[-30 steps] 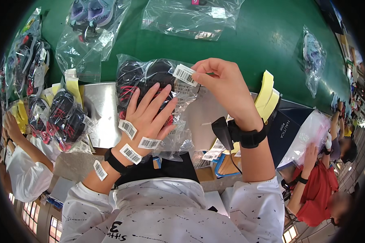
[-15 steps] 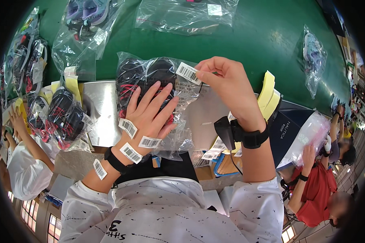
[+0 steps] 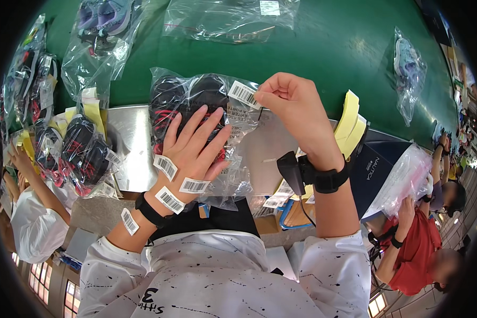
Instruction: The person applies barcode stickers to plastic bags containing footwear. They peel individual labels from a sheet and affix them to the packaging of various shoes, including sandals and sneakers, on a green table.
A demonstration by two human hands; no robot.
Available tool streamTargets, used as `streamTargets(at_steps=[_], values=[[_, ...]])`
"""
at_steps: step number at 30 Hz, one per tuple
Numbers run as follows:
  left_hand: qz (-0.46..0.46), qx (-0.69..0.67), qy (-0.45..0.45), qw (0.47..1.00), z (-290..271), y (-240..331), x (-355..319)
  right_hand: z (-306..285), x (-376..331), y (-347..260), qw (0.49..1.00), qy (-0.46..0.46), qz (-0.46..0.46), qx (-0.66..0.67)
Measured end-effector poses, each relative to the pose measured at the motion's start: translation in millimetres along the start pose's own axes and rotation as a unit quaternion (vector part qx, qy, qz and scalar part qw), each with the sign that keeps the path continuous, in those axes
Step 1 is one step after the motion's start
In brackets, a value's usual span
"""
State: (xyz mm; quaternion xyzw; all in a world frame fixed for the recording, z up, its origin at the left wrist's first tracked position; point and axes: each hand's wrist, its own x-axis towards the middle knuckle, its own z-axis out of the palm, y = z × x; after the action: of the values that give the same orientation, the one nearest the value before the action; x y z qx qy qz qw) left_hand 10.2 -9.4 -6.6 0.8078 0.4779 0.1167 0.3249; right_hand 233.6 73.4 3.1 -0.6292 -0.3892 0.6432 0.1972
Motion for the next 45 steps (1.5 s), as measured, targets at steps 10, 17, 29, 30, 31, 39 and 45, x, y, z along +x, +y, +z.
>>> streamTargets(at_steps=[10, 17, 29, 30, 31, 39, 45], values=[[-0.002, 0.001, -0.004, 1.000, 0.1, -0.2, -0.5, 1.3, -3.5, 5.0, 1.000, 0.002, 0.005, 0.010], [0.001, -0.017, -0.008, 1.000, -11.9, 3.1, 1.9, 4.5, -1.8, 12.3, 1.000, 0.010, -0.020, 0.019], [0.028, -0.062, 0.122, 0.990, -25.7, -38.2, 60.2, 7.7, 3.0, 13.8, 0.999, 0.009, -0.045, -0.022], [0.026, -0.066, 0.121, 0.990, -23.1, -40.2, 66.7, 8.1, 3.1, 14.4, 0.998, 0.009, -0.048, -0.028], [0.024, -0.071, 0.120, 0.990, -20.5, -43.8, 72.4, 8.9, 3.4, 15.1, 0.998, 0.010, -0.054, -0.037], [-0.009, -0.192, -0.082, 0.978, -21.7, -59.6, 101.8, 9.7, 1.0, 21.2, 0.996, 0.015, -0.086, -0.031], [-0.001, -0.221, -0.060, 0.973, -12.1, -65.3, 101.1, 10.6, 5.4, 27.6, 0.997, 0.040, -0.056, -0.043]])
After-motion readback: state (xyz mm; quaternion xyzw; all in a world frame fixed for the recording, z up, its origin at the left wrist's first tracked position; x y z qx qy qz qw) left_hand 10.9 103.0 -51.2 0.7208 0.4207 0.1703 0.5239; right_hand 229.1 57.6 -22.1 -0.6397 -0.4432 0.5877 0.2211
